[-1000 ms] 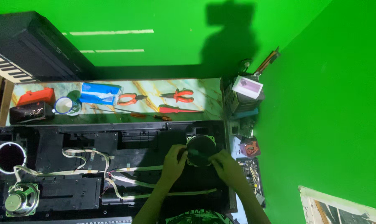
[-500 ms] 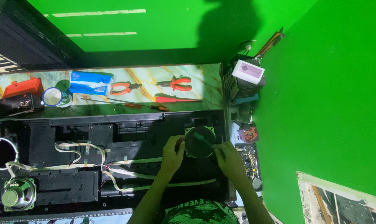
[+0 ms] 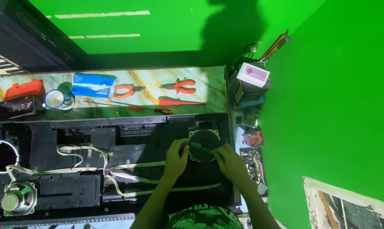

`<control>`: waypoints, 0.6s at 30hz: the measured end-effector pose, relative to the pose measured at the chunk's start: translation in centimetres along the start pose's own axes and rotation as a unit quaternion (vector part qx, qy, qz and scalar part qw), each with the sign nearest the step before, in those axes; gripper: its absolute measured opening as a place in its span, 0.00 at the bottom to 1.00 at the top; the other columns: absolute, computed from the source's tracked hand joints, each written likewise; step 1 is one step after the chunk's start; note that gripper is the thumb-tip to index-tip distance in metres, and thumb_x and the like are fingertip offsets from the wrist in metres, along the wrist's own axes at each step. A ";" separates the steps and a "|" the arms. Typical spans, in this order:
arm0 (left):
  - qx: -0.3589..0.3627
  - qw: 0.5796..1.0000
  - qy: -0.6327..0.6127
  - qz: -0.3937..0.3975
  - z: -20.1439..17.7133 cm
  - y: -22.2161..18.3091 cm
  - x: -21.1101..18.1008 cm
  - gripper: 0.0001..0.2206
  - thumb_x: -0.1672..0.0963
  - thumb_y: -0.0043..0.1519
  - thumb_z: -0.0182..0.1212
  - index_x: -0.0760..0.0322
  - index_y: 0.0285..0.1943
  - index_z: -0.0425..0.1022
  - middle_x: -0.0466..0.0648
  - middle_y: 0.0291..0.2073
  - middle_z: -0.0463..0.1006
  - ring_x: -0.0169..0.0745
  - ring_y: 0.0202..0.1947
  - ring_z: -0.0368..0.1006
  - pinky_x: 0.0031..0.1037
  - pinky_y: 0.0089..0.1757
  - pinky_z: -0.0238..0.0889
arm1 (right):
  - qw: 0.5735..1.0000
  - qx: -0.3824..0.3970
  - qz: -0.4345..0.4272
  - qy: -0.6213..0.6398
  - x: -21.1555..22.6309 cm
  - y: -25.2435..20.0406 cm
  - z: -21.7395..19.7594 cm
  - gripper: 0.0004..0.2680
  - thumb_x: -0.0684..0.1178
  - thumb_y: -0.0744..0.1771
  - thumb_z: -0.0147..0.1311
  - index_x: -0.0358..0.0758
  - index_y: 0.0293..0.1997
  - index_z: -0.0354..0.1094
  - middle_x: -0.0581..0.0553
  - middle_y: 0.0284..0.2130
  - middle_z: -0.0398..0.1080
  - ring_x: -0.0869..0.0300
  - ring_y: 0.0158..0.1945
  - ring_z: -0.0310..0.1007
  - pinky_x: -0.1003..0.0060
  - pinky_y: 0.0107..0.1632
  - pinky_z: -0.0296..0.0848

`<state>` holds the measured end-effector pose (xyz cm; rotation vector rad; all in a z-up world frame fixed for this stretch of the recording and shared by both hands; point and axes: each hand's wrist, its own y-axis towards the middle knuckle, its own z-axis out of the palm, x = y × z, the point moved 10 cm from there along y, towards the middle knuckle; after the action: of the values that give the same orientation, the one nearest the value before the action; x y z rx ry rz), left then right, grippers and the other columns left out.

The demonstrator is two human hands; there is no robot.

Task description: The person manipulates internal components of a keyboard amplifier on a workbench, checking and adjusting a speaker and connecting wires inside the chassis by hand.

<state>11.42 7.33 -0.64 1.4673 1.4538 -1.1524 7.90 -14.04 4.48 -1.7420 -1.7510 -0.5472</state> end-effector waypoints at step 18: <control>-0.024 0.998 0.037 0.048 -0.3 0.0 -1.7 0.10 0.59 0.64 0.61 0.68 0.53 0.77 0.53 0.42 0.80 0.46 0.43 0.80 0.33 0.45 0.73 | 0.978 -0.073 0.178 -0.086 -2.9 -4.2 -3.1 0.07 0.50 0.68 0.51 0.44 0.47 0.71 0.40 0.42 0.70 0.43 0.37 0.76 0.50 0.39 0.76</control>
<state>11.58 7.11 1.12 1.5429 1.4343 -1.0093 4.06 -18.54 5.34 -2.2019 -1.4859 -0.3858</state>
